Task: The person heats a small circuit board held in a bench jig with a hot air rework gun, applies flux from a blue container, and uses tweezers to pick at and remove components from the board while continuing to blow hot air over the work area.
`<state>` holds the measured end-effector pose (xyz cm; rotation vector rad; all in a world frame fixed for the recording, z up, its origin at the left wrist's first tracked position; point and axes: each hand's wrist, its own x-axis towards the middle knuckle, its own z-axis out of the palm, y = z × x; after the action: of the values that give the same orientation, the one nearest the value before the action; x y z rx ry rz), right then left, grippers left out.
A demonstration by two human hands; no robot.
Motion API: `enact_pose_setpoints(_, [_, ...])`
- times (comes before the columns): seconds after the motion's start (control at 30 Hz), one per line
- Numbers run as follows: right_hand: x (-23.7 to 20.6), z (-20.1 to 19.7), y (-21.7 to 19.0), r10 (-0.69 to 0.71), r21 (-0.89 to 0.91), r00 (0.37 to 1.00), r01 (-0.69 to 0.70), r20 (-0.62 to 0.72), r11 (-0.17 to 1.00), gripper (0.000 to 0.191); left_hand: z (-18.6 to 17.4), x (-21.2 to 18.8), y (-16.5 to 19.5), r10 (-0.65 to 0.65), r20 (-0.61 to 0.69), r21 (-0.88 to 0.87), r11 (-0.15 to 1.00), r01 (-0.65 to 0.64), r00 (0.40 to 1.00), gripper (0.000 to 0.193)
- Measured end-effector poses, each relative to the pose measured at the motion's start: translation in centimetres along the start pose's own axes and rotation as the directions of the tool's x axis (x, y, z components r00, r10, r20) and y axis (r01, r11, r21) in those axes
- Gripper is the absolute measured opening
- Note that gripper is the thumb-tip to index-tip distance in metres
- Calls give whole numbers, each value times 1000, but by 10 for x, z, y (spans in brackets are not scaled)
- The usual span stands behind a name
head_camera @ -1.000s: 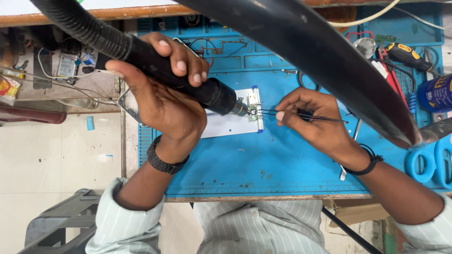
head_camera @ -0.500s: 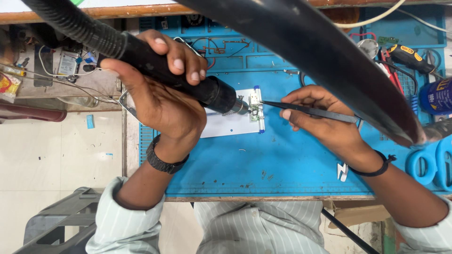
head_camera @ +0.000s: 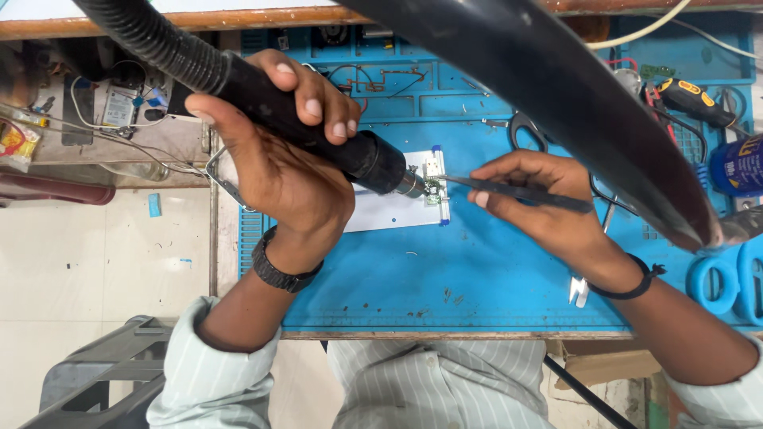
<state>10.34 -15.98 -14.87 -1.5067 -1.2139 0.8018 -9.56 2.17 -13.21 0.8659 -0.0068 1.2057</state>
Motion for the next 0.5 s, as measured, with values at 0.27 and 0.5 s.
enact_pose_setpoints(0.27, [-2,0,3,111,21,994,-110,-18,994,21,-1,1,-1,30,-50,18,999,-29,998,62])
enact_pose_setpoints(0.5, [-2,4,2,57,73,996,-51,-75,996,17,1,0,0,5,-57,-1,1000,-5,998,62])
